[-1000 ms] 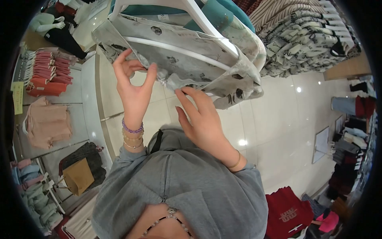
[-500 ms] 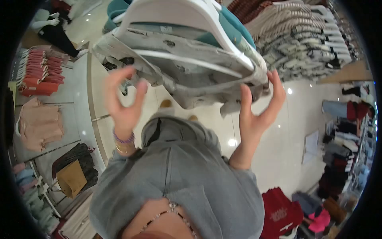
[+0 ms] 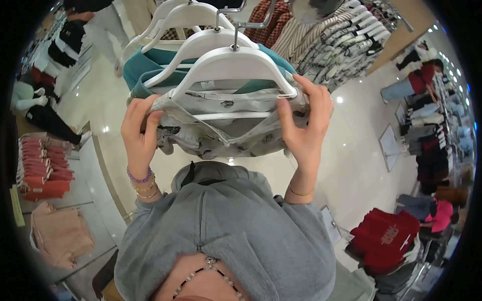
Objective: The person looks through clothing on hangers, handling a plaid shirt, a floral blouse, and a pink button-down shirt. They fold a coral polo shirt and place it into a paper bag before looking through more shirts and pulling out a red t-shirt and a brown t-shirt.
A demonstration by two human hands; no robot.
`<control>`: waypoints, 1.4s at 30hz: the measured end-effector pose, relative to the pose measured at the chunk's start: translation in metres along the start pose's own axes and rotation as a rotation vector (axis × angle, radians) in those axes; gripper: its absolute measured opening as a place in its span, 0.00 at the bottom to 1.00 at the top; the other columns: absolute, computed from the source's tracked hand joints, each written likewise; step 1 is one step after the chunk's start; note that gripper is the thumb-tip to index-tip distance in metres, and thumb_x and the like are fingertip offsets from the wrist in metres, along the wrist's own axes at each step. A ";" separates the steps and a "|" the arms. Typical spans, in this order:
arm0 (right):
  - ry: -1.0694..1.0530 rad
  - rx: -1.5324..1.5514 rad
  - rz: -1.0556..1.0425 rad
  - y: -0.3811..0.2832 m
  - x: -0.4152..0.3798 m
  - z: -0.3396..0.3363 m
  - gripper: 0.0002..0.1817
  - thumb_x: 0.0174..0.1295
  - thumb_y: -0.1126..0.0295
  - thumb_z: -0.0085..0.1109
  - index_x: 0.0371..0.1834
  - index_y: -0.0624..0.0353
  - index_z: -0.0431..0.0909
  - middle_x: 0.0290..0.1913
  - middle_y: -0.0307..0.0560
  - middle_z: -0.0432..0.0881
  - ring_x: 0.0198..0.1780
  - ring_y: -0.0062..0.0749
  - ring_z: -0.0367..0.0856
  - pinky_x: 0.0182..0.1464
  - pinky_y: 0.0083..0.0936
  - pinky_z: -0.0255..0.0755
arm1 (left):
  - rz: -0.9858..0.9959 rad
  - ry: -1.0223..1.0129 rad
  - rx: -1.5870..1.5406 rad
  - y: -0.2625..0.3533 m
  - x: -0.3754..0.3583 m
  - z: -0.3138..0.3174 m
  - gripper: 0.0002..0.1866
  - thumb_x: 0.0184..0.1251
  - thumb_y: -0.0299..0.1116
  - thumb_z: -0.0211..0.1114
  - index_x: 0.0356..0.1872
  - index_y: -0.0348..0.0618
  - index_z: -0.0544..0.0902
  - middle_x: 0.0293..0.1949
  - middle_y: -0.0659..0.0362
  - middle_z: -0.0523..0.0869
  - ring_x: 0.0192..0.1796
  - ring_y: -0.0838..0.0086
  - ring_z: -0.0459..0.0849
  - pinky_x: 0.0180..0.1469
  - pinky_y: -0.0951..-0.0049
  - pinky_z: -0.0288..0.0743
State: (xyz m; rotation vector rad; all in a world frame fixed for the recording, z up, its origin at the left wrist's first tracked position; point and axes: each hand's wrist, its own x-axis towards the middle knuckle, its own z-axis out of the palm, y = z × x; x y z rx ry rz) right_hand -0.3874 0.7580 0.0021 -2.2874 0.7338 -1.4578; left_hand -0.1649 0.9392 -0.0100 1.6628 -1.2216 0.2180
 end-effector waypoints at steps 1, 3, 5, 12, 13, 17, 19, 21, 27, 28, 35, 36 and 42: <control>0.040 0.009 -0.029 -0.011 0.001 0.002 0.22 0.52 0.77 0.64 0.53 0.59 0.77 0.40 0.47 0.75 0.44 0.38 0.71 0.48 0.29 0.65 | 0.026 -0.024 -0.009 -0.002 -0.001 -0.003 0.13 0.58 0.26 0.69 0.45 0.41 0.83 0.30 0.58 0.77 0.29 0.66 0.75 0.32 0.70 0.69; 0.168 -0.086 -0.163 -0.026 0.000 0.009 0.21 0.50 0.77 0.63 0.50 0.61 0.78 0.41 0.47 0.76 0.44 0.36 0.71 0.45 0.28 0.66 | 0.087 -0.069 -0.031 -0.004 -0.003 -0.008 0.12 0.58 0.26 0.69 0.44 0.41 0.84 0.28 0.58 0.76 0.27 0.67 0.74 0.30 0.71 0.67; 0.344 -0.157 -0.189 -0.028 -0.014 0.013 0.18 0.50 0.78 0.63 0.47 0.62 0.79 0.41 0.48 0.77 0.44 0.36 0.72 0.43 0.27 0.67 | 0.120 -0.068 -0.086 -0.007 -0.003 -0.012 0.12 0.57 0.25 0.70 0.43 0.40 0.84 0.28 0.58 0.75 0.27 0.68 0.74 0.29 0.71 0.67; 0.279 -0.044 0.367 -0.065 -0.013 0.042 0.17 0.59 0.63 0.68 0.20 0.62 0.76 0.14 0.31 0.67 0.17 0.13 0.60 0.22 0.16 0.54 | 0.233 -0.122 -0.203 -0.017 -0.001 -0.025 0.13 0.57 0.25 0.71 0.45 0.38 0.85 0.27 0.58 0.74 0.26 0.69 0.73 0.28 0.71 0.66; 0.276 -0.064 0.438 -0.066 -0.009 0.044 0.17 0.60 0.63 0.68 0.20 0.62 0.76 0.14 0.31 0.67 0.17 0.13 0.59 0.22 0.16 0.54 | 0.246 -0.136 -0.215 -0.017 -0.001 -0.027 0.13 0.57 0.25 0.71 0.45 0.38 0.85 0.27 0.58 0.74 0.26 0.69 0.73 0.28 0.72 0.66; 0.344 0.133 0.565 -0.068 -0.005 0.049 0.15 0.65 0.66 0.62 0.22 0.63 0.77 0.15 0.33 0.71 0.18 0.12 0.66 0.22 0.16 0.59 | 0.263 -0.170 -0.275 -0.021 -0.002 -0.029 0.14 0.58 0.25 0.71 0.46 0.38 0.85 0.25 0.60 0.71 0.25 0.70 0.70 0.28 0.72 0.64; 0.363 0.256 0.560 -0.073 -0.012 0.045 0.14 0.67 0.67 0.58 0.27 0.67 0.81 0.18 0.39 0.78 0.20 0.18 0.75 0.25 0.17 0.69 | 0.268 -0.169 -0.307 -0.025 0.001 -0.030 0.15 0.57 0.25 0.71 0.46 0.37 0.85 0.25 0.60 0.71 0.26 0.70 0.69 0.28 0.72 0.64; 0.392 0.392 0.559 -0.077 -0.021 0.047 0.14 0.68 0.67 0.56 0.33 0.70 0.82 0.22 0.45 0.81 0.22 0.23 0.79 0.28 0.19 0.73 | 0.270 -0.172 -0.333 -0.030 0.003 -0.029 0.15 0.56 0.24 0.71 0.46 0.37 0.85 0.25 0.61 0.70 0.27 0.71 0.68 0.28 0.73 0.63; 0.438 0.480 0.563 -0.089 -0.054 0.051 0.17 0.69 0.68 0.51 0.44 0.74 0.82 0.32 0.58 0.85 0.27 0.33 0.83 0.33 0.24 0.78 | 0.246 -0.199 -0.401 -0.037 0.001 -0.025 0.15 0.55 0.23 0.71 0.46 0.35 0.85 0.26 0.61 0.72 0.27 0.72 0.67 0.29 0.74 0.63; 0.452 0.486 0.568 -0.090 -0.058 0.052 0.17 0.68 0.68 0.51 0.44 0.75 0.82 0.33 0.59 0.86 0.27 0.34 0.83 0.33 0.25 0.78 | 0.246 -0.198 -0.402 -0.038 0.001 -0.024 0.15 0.56 0.23 0.71 0.46 0.34 0.85 0.27 0.61 0.72 0.27 0.72 0.67 0.29 0.74 0.63; 0.500 0.478 0.521 -0.089 -0.077 0.058 0.18 0.67 0.67 0.49 0.45 0.76 0.80 0.38 0.67 0.85 0.25 0.40 0.82 0.31 0.30 0.77 | 0.248 -0.209 -0.379 -0.036 -0.004 -0.024 0.14 0.57 0.23 0.70 0.46 0.32 0.84 0.27 0.59 0.75 0.28 0.69 0.68 0.32 0.73 0.64; 0.491 0.498 0.509 -0.089 -0.078 0.058 0.18 0.68 0.68 0.48 0.45 0.75 0.80 0.38 0.65 0.85 0.26 0.38 0.82 0.31 0.29 0.77 | 0.240 -0.208 -0.378 -0.035 -0.006 -0.024 0.15 0.57 0.23 0.70 0.46 0.32 0.84 0.28 0.58 0.75 0.28 0.69 0.69 0.32 0.73 0.64; 0.445 0.575 0.482 -0.089 -0.083 0.053 0.18 0.70 0.69 0.46 0.47 0.75 0.80 0.40 0.61 0.86 0.28 0.33 0.83 0.34 0.26 0.79 | 0.216 -0.191 -0.337 -0.027 -0.013 -0.022 0.15 0.58 0.22 0.69 0.47 0.32 0.84 0.30 0.57 0.77 0.30 0.69 0.71 0.34 0.74 0.67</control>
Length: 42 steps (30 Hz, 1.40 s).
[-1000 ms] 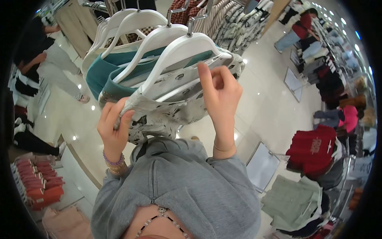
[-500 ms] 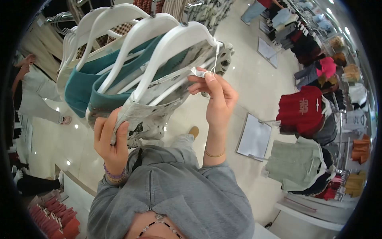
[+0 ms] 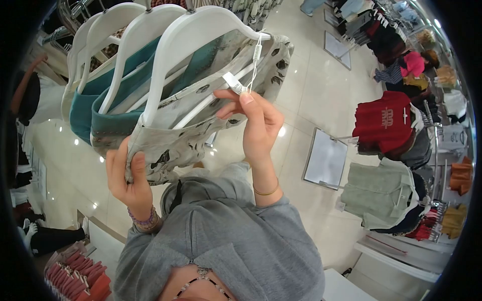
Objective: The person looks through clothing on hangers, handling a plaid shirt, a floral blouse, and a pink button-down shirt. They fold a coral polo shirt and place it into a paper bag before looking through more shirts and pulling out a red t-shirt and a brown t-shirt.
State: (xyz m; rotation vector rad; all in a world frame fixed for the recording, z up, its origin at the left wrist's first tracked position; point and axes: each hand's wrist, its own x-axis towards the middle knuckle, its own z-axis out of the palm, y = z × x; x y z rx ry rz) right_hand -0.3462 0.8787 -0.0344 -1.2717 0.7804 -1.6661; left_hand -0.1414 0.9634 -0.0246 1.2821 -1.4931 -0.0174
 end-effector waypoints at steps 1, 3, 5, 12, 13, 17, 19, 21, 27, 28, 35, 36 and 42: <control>-0.006 0.001 -0.002 0.000 0.000 -0.001 0.18 0.70 0.69 0.46 0.47 0.75 0.80 0.40 0.61 0.86 0.29 0.33 0.83 0.34 0.26 0.79 | -0.015 -0.001 0.005 0.001 -0.001 0.001 0.15 0.58 0.22 0.69 0.47 0.32 0.84 0.30 0.57 0.77 0.30 0.69 0.71 0.34 0.74 0.67; -0.018 -0.009 -0.008 0.001 0.001 -0.005 0.18 0.71 0.69 0.47 0.47 0.75 0.80 0.40 0.60 0.86 0.29 0.32 0.83 0.35 0.25 0.78 | -0.032 0.008 0.003 0.005 -0.004 0.005 0.15 0.57 0.21 0.69 0.47 0.32 0.84 0.30 0.56 0.77 0.30 0.69 0.72 0.34 0.74 0.68; -0.034 -0.028 -0.020 0.001 0.002 -0.003 0.17 0.71 0.69 0.47 0.48 0.75 0.80 0.41 0.59 0.86 0.30 0.30 0.83 0.35 0.24 0.78 | -0.036 0.011 -0.008 0.007 -0.004 0.005 0.16 0.54 0.20 0.70 0.47 0.33 0.84 0.30 0.57 0.77 0.30 0.69 0.72 0.33 0.74 0.67; 0.045 -0.290 -0.003 -0.002 0.008 0.001 0.15 0.72 0.70 0.50 0.48 0.73 0.80 0.40 0.55 0.86 0.32 0.23 0.81 0.36 0.20 0.76 | -0.003 -0.175 -0.178 0.021 -0.004 0.001 0.21 0.46 0.23 0.74 0.46 0.34 0.85 0.25 0.60 0.72 0.27 0.70 0.70 0.33 0.73 0.64; 0.048 -0.328 -0.018 -0.003 0.008 0.003 0.15 0.72 0.70 0.50 0.48 0.73 0.80 0.40 0.54 0.86 0.32 0.23 0.81 0.36 0.20 0.76 | 0.020 -0.197 -0.216 0.020 -0.003 0.001 0.21 0.46 0.24 0.74 0.46 0.34 0.85 0.25 0.61 0.71 0.27 0.71 0.69 0.33 0.73 0.63; 0.082 -0.434 -0.059 -0.004 0.005 0.011 0.14 0.72 0.70 0.51 0.47 0.73 0.81 0.38 0.53 0.86 0.31 0.24 0.81 0.36 0.20 0.76 | 0.039 -0.259 -0.290 0.012 0.003 -0.007 0.23 0.46 0.28 0.76 0.47 0.34 0.85 0.26 0.63 0.72 0.28 0.71 0.70 0.37 0.71 0.63; 0.085 -0.458 -0.071 -0.003 0.003 0.014 0.14 0.72 0.70 0.51 0.47 0.73 0.81 0.38 0.54 0.86 0.32 0.25 0.81 0.36 0.20 0.76 | 0.081 -0.323 -0.317 0.006 0.011 -0.017 0.23 0.47 0.30 0.76 0.47 0.34 0.85 0.27 0.62 0.73 0.30 0.71 0.71 0.40 0.70 0.65; 0.071 -0.483 -0.087 -0.002 0.001 0.017 0.15 0.72 0.70 0.51 0.47 0.73 0.81 0.38 0.55 0.86 0.32 0.25 0.81 0.37 0.21 0.76 | 0.175 -0.013 -0.070 -0.006 0.011 -0.017 0.23 0.48 0.30 0.76 0.48 0.36 0.85 0.29 0.61 0.76 0.32 0.70 0.73 0.43 0.68 0.66; 0.046 -0.431 -0.126 -0.004 -0.005 0.031 0.23 0.74 0.62 0.45 0.57 0.74 0.74 0.45 0.60 0.83 0.42 0.34 0.82 0.48 0.29 0.75 | -0.112 0.302 0.095 -0.046 0.024 -0.007 0.22 0.50 0.26 0.74 0.50 0.40 0.85 0.35 0.56 0.81 0.36 0.65 0.76 0.44 0.66 0.70; 0.044 -0.407 -0.143 -0.002 -0.005 0.036 0.26 0.73 0.58 0.46 0.59 0.74 0.72 0.48 0.61 0.81 0.46 0.36 0.81 0.51 0.31 0.74 | -0.175 0.160 0.041 -0.049 0.018 -0.009 0.23 0.49 0.25 0.73 0.51 0.41 0.85 0.35 0.56 0.81 0.36 0.64 0.76 0.43 0.66 0.71; 0.169 -0.162 0.064 -0.008 -0.023 0.098 0.61 0.44 0.35 0.67 0.70 0.75 0.55 0.64 0.64 0.67 0.62 0.48 0.71 0.60 0.38 0.70 | 0.177 -0.241 -0.488 -0.030 0.004 -0.001 0.26 0.49 0.29 0.75 0.51 0.29 0.82 0.29 0.58 0.78 0.29 0.68 0.77 0.37 0.69 0.73; 0.095 -0.141 0.100 -0.007 -0.023 0.088 0.56 0.45 0.42 0.65 0.69 0.75 0.56 0.62 0.67 0.68 0.58 0.48 0.74 0.56 0.37 0.73 | 0.177 -0.262 -0.538 -0.028 0.004 0.002 0.26 0.49 0.30 0.75 0.51 0.29 0.82 0.29 0.58 0.78 0.29 0.68 0.77 0.37 0.69 0.74; 0.224 -0.162 0.100 -0.008 -0.015 0.095 0.46 0.45 0.49 0.57 0.64 0.72 0.61 0.53 0.61 0.71 0.48 0.44 0.77 0.48 0.34 0.73 | 0.230 -0.274 -0.612 -0.038 0.009 0.010 0.25 0.52 0.37 0.73 0.51 0.33 0.83 0.28 0.62 0.78 0.29 0.72 0.77 0.40 0.69 0.75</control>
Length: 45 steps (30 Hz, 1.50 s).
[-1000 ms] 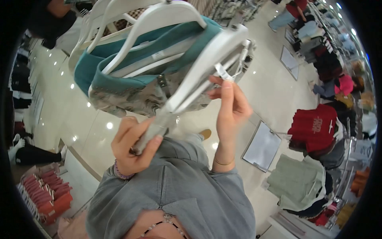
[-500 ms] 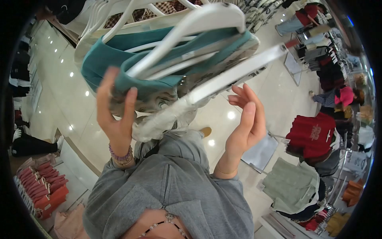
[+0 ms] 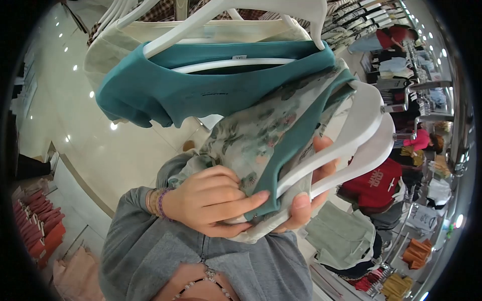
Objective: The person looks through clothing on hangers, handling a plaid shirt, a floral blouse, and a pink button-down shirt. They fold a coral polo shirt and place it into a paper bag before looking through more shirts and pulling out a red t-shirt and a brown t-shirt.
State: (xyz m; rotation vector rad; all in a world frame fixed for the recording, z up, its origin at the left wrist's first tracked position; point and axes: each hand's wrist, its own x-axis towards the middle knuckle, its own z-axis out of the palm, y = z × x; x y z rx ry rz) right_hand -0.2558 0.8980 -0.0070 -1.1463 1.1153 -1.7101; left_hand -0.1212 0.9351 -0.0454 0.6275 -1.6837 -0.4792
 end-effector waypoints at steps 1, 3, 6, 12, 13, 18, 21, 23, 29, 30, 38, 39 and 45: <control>0.098 -0.027 -0.071 0.009 0.002 -0.002 0.39 0.45 0.48 0.57 0.54 0.72 0.70 0.48 0.55 0.70 0.45 0.40 0.74 0.45 0.32 0.70 | 0.005 -0.022 -0.016 -0.001 0.001 -0.001 0.25 0.52 0.38 0.73 0.51 0.34 0.83 0.29 0.62 0.78 0.31 0.71 0.77 0.41 0.69 0.75; 0.030 -0.174 -0.115 0.015 0.006 -0.022 0.35 0.45 0.47 0.56 0.45 0.71 0.74 0.45 0.51 0.69 0.44 0.38 0.72 0.44 0.32 0.68 | 0.025 -0.015 -0.019 -0.006 0.003 -0.004 0.24 0.53 0.39 0.72 0.51 0.36 0.83 0.32 0.61 0.79 0.35 0.69 0.78 0.42 0.68 0.75; -0.054 -0.258 -0.143 0.008 0.009 -0.016 0.30 0.46 0.46 0.56 0.34 0.68 0.77 0.43 0.48 0.67 0.42 0.35 0.70 0.45 0.33 0.66 | 0.036 0.059 0.060 -0.014 0.011 -0.013 0.23 0.53 0.40 0.71 0.51 0.40 0.84 0.40 0.58 0.81 0.43 0.65 0.78 0.46 0.66 0.75; -0.054 -0.228 -0.146 0.000 0.010 0.015 0.24 0.48 0.48 0.59 0.26 0.62 0.70 0.37 0.45 0.68 0.38 0.30 0.69 0.41 0.29 0.66 | -0.297 0.173 0.639 -0.065 0.025 -0.033 0.28 0.53 0.33 0.72 0.58 0.43 0.79 0.62 0.55 0.75 0.54 0.59 0.74 0.56 0.65 0.69; -0.063 -0.171 -0.185 0.004 0.012 0.021 0.23 0.48 0.49 0.60 0.26 0.61 0.69 0.36 0.44 0.68 0.36 0.29 0.69 0.40 0.28 0.66 | -0.307 0.164 0.685 -0.066 0.028 -0.034 0.28 0.54 0.31 0.71 0.59 0.43 0.79 0.62 0.55 0.75 0.52 0.58 0.73 0.55 0.64 0.70; -0.157 -0.018 -0.237 0.017 0.020 0.008 0.21 0.48 0.54 0.63 0.24 0.60 0.65 0.29 0.42 0.68 0.31 0.26 0.70 0.35 0.25 0.66 | -0.358 0.216 0.723 -0.067 0.033 -0.033 0.26 0.56 0.28 0.70 0.60 0.45 0.79 0.64 0.56 0.72 0.47 0.63 0.71 0.52 0.68 0.66; -0.212 0.071 -0.260 0.031 0.022 0.001 0.20 0.48 0.57 0.62 0.25 0.62 0.67 0.28 0.43 0.68 0.30 0.27 0.70 0.34 0.25 0.66 | -0.211 0.260 0.831 -0.072 0.044 -0.039 0.24 0.54 0.23 0.67 0.56 0.43 0.80 0.58 0.56 0.77 0.43 0.61 0.73 0.48 0.67 0.70; -0.279 0.145 -0.301 0.038 0.026 -0.002 0.18 0.48 0.59 0.61 0.26 0.64 0.68 0.28 0.45 0.70 0.30 0.28 0.70 0.34 0.26 0.66 | -0.148 0.275 0.937 -0.076 0.055 -0.044 0.25 0.50 0.18 0.64 0.54 0.41 0.81 0.53 0.56 0.80 0.39 0.62 0.75 0.43 0.67 0.73; -0.599 0.288 -0.354 0.046 0.048 -0.021 0.16 0.49 0.66 0.57 0.30 0.71 0.72 0.29 0.53 0.76 0.28 0.32 0.73 0.34 0.26 0.69 | 0.017 0.233 0.982 -0.081 0.086 -0.053 0.15 0.48 0.25 0.65 0.41 0.42 0.82 0.44 0.59 0.83 0.38 0.67 0.81 0.37 0.70 0.75; -0.600 0.286 -0.354 0.044 0.048 -0.022 0.16 0.49 0.66 0.57 0.31 0.72 0.73 0.30 0.55 0.77 0.28 0.33 0.73 0.34 0.26 0.69 | -0.056 0.136 0.998 -0.080 0.090 -0.053 0.14 0.50 0.23 0.65 0.40 0.41 0.82 0.42 0.58 0.82 0.38 0.65 0.81 0.39 0.69 0.75; -0.240 0.153 -0.420 0.037 0.030 0.002 0.19 0.51 0.61 0.60 0.28 0.72 0.74 0.28 0.49 0.73 0.33 0.32 0.70 0.36 0.26 0.63 | -0.497 0.080 0.201 -0.063 0.100 -0.057 0.10 0.72 0.33 0.58 0.35 0.36 0.76 0.23 0.62 0.71 0.28 0.77 0.68 0.32 0.76 0.62; -0.245 0.090 -0.409 0.035 0.030 -0.003 0.20 0.52 0.59 0.60 0.27 0.71 0.74 0.28 0.47 0.71 0.33 0.31 0.68 0.36 0.26 0.61 | -0.541 0.107 0.103 -0.059 0.100 -0.057 0.10 0.73 0.33 0.57 0.35 0.36 0.76 0.23 0.64 0.69 0.28 0.80 0.66 0.31 0.78 0.61; -0.285 -0.211 -0.330 0.032 0.028 -0.025 0.22 0.52 0.51 0.57 0.22 0.64 0.76 0.34 0.49 0.67 0.35 0.35 0.62 0.38 0.33 0.55 | -0.566 0.123 -0.041 -0.064 0.100 -0.057 0.12 0.76 0.35 0.54 0.34 0.38 0.75 0.25 0.67 0.66 0.28 0.84 0.62 0.31 0.81 0.59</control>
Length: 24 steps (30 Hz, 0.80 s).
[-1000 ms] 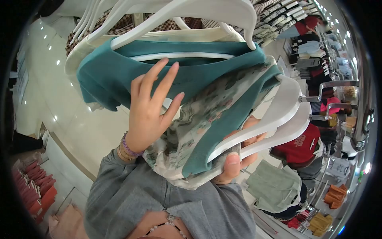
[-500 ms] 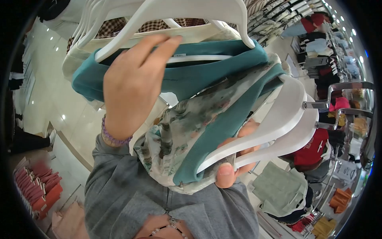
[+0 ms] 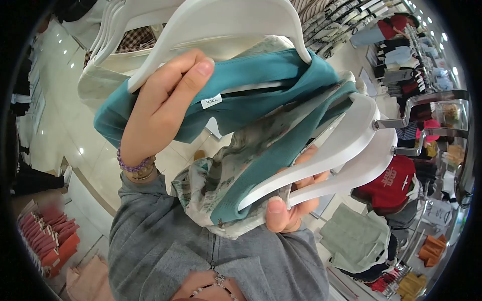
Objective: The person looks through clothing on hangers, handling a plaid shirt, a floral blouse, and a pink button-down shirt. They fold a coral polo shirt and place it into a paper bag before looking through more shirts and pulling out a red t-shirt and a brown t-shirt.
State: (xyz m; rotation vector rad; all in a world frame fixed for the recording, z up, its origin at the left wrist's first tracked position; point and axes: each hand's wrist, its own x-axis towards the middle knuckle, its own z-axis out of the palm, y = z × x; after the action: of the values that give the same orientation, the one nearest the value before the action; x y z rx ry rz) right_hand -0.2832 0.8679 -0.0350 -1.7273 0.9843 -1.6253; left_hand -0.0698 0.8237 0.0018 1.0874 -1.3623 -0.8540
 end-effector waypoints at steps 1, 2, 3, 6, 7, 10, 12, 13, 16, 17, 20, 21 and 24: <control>0.001 -0.011 0.002 0.001 0.000 -0.001 0.23 0.53 0.51 0.57 0.22 0.64 0.76 0.34 0.50 0.67 0.35 0.36 0.61 0.38 0.34 0.55 | -0.001 0.018 0.000 0.000 -0.001 0.003 0.12 0.75 0.35 0.55 0.34 0.37 0.76 0.25 0.67 0.67 0.29 0.84 0.63 0.31 0.81 0.60; 0.005 -0.001 -0.006 0.002 0.001 0.000 0.21 0.52 0.52 0.57 0.24 0.64 0.74 0.33 0.50 0.68 0.34 0.36 0.64 0.38 0.33 0.58 | 0.001 0.038 0.001 0.002 -0.002 0.004 0.12 0.75 0.35 0.56 0.34 0.37 0.76 0.25 0.67 0.68 0.29 0.84 0.64 0.32 0.81 0.61; 0.009 0.009 -0.015 0.002 0.001 0.000 0.20 0.52 0.53 0.56 0.26 0.63 0.72 0.32 0.50 0.69 0.33 0.36 0.66 0.37 0.33 0.61 | 0.029 -0.016 0.055 0.012 -0.011 0.002 0.10 0.72 0.34 0.59 0.36 0.37 0.77 0.27 0.65 0.71 0.30 0.83 0.68 0.33 0.81 0.63; 0.030 0.127 -0.013 0.001 0.005 0.009 0.19 0.52 0.56 0.57 0.33 0.62 0.67 0.29 0.52 0.73 0.31 0.37 0.75 0.36 0.33 0.73 | 0.340 -0.027 0.225 0.036 -0.044 -0.021 0.11 0.63 0.30 0.67 0.43 0.37 0.79 0.35 0.60 0.79 0.36 0.77 0.76 0.38 0.78 0.68; 0.027 0.184 0.000 0.000 0.005 0.012 0.20 0.52 0.56 0.57 0.34 0.62 0.66 0.29 0.53 0.74 0.31 0.37 0.77 0.36 0.34 0.75 | 0.592 0.057 0.268 0.029 -0.051 -0.038 0.15 0.59 0.28 0.70 0.46 0.37 0.79 0.39 0.57 0.80 0.38 0.74 0.78 0.40 0.76 0.70; -0.012 0.320 -0.034 0.003 0.010 0.023 0.19 0.53 0.57 0.56 0.33 0.65 0.69 0.28 0.53 0.75 0.30 0.39 0.79 0.36 0.36 0.77 | 0.371 0.350 0.526 0.038 -0.065 -0.055 0.26 0.49 0.23 0.75 0.53 0.38 0.78 0.47 0.52 0.81 0.42 0.65 0.80 0.44 0.70 0.73; 0.019 0.300 -0.055 0.005 0.009 0.030 0.19 0.53 0.56 0.56 0.32 0.64 0.68 0.28 0.53 0.74 0.30 0.38 0.78 0.36 0.35 0.76 | 0.119 0.236 0.766 0.033 -0.062 -0.068 0.30 0.43 0.22 0.76 0.53 0.36 0.78 0.48 0.50 0.81 0.43 0.59 0.80 0.47 0.63 0.74; 0.049 0.257 -0.060 0.005 0.007 0.034 0.19 0.53 0.56 0.56 0.32 0.64 0.68 0.28 0.52 0.74 0.31 0.38 0.78 0.36 0.35 0.76 | 0.213 0.199 0.880 0.021 -0.063 -0.068 0.28 0.45 0.24 0.72 0.53 0.34 0.80 0.39 0.53 0.81 0.40 0.62 0.78 0.43 0.66 0.72; 0.133 0.115 -0.075 0.004 0.002 0.037 0.20 0.53 0.55 0.55 0.31 0.63 0.67 0.29 0.51 0.72 0.31 0.37 0.76 0.35 0.35 0.74 | 0.338 -0.075 0.537 0.022 -0.080 -0.061 0.27 0.45 0.23 0.70 0.53 0.33 0.81 0.35 0.54 0.81 0.33 0.63 0.77 0.38 0.65 0.71; 0.152 0.082 -0.075 0.004 0.000 0.039 0.20 0.53 0.54 0.55 0.31 0.63 0.67 0.29 0.51 0.72 0.31 0.37 0.76 0.35 0.34 0.74 | 0.289 -0.163 0.438 0.028 -0.082 -0.057 0.27 0.45 0.23 0.72 0.53 0.33 0.81 0.37 0.53 0.83 0.33 0.61 0.76 0.38 0.63 0.70; 0.191 0.006 -0.077 0.003 0.000 0.043 0.20 0.53 0.54 0.54 0.30 0.62 0.66 0.29 0.50 0.70 0.31 0.36 0.75 0.35 0.34 0.72 | 0.329 -0.332 0.178 0.023 -0.072 -0.060 0.27 0.49 0.27 0.72 0.54 0.32 0.80 0.40 0.53 0.82 0.36 0.62 0.78 0.39 0.67 0.71; 0.198 -0.010 -0.074 0.002 0.000 0.043 0.20 0.53 0.53 0.54 0.30 0.62 0.66 0.30 0.50 0.70 0.31 0.36 0.74 0.35 0.33 0.72 | 0.321 -0.380 0.054 0.021 -0.067 -0.063 0.27 0.49 0.27 0.72 0.54 0.32 0.80 0.41 0.53 0.82 0.37 0.62 0.78 0.40 0.68 0.71; 0.223 -0.064 -0.065 -0.001 -0.002 0.046 0.20 0.53 0.52 0.53 0.29 0.61 0.65 0.30 0.49 0.68 0.32 0.35 0.73 0.34 0.33 0.71 | 0.414 -0.076 0.397 0.004 -0.037 -0.072 0.22 0.57 0.30 0.70 0.53 0.36 0.81 0.47 0.52 0.82 0.44 0.60 0.81 0.46 0.65 0.74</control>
State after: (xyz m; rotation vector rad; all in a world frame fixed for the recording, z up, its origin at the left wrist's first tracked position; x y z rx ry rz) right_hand -0.2376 0.8662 -0.0397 -1.6601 1.1040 -1.8789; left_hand -0.0016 0.8673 0.0012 1.0183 -1.7913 -0.3297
